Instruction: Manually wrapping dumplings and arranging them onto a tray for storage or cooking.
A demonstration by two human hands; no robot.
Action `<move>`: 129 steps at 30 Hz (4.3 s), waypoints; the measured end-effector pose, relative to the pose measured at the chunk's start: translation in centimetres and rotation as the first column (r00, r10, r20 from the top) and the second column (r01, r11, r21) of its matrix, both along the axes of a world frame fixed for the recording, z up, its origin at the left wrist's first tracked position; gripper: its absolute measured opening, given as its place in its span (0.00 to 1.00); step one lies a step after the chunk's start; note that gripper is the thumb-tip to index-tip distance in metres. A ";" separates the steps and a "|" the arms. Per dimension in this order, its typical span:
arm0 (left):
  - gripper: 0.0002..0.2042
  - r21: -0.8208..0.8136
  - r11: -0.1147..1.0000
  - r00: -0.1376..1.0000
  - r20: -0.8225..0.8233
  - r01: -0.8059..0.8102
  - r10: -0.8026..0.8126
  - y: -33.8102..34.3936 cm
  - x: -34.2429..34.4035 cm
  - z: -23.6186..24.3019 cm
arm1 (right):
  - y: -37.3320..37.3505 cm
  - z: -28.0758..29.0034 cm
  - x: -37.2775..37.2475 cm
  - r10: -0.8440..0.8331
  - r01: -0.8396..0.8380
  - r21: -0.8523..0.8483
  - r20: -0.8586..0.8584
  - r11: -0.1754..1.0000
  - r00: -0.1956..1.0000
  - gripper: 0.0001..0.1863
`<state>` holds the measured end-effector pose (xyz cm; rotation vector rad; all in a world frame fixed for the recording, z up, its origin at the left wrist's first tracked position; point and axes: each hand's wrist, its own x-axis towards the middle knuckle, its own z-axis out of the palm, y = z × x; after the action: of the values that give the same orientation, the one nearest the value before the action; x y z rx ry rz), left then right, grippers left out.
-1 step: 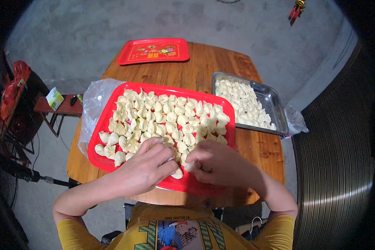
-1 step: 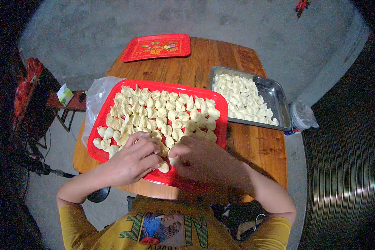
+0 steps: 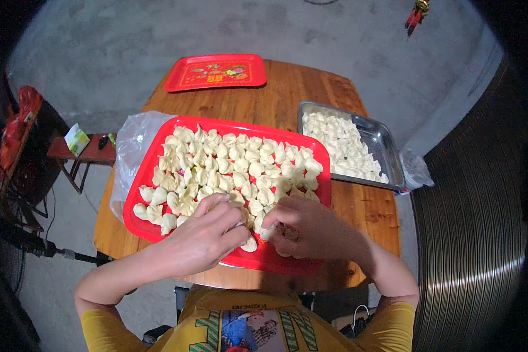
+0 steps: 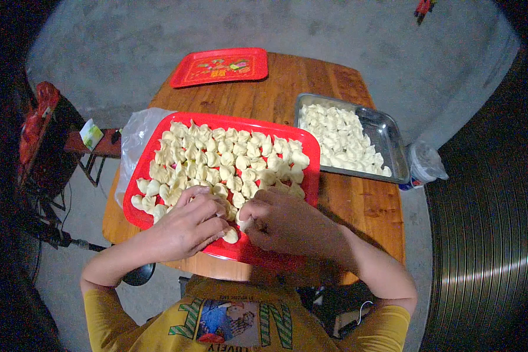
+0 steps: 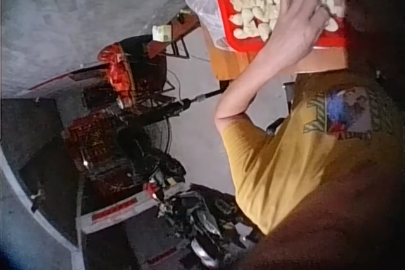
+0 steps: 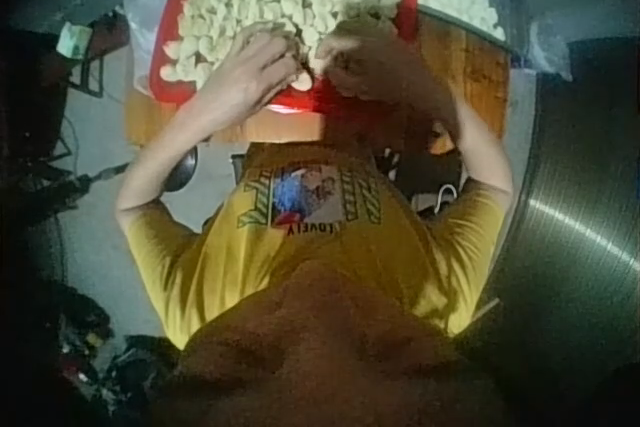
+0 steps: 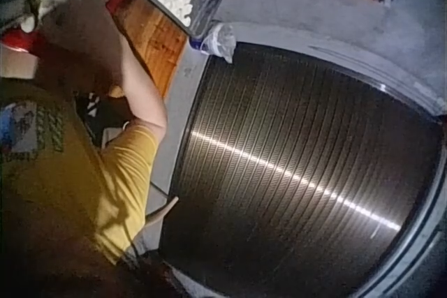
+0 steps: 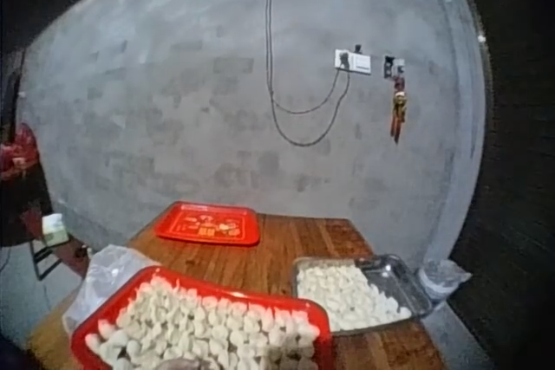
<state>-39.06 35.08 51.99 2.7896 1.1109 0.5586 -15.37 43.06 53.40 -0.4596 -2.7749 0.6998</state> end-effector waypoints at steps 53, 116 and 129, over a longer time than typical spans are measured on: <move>0.19 -0.116 0.982 0.977 0.134 -0.152 0.167 -4.3 -2.0 1.3 | -5.5 0.2 -1.7 -0.130 0.095 -0.266 -0.116 0.959 0.985 0.16; 0.10 -0.091 0.993 0.997 -0.003 -0.071 0.071 -3.7 4.2 1.8 | -5.4 2.6 8.3 -0.508 0.490 -0.447 0.088 0.748 0.857 0.13; 0.09 0.338 0.928 0.909 -0.416 0.155 0.000 -3.1 8.7 1.6 | -5.5 -1.0 12.9 -0.242 0.247 0.063 -0.083 0.967 0.967 0.08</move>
<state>-30.36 31.98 53.55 3.3752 1.0350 0.1798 -2.46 37.57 52.37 -0.7297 -2.6030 0.5441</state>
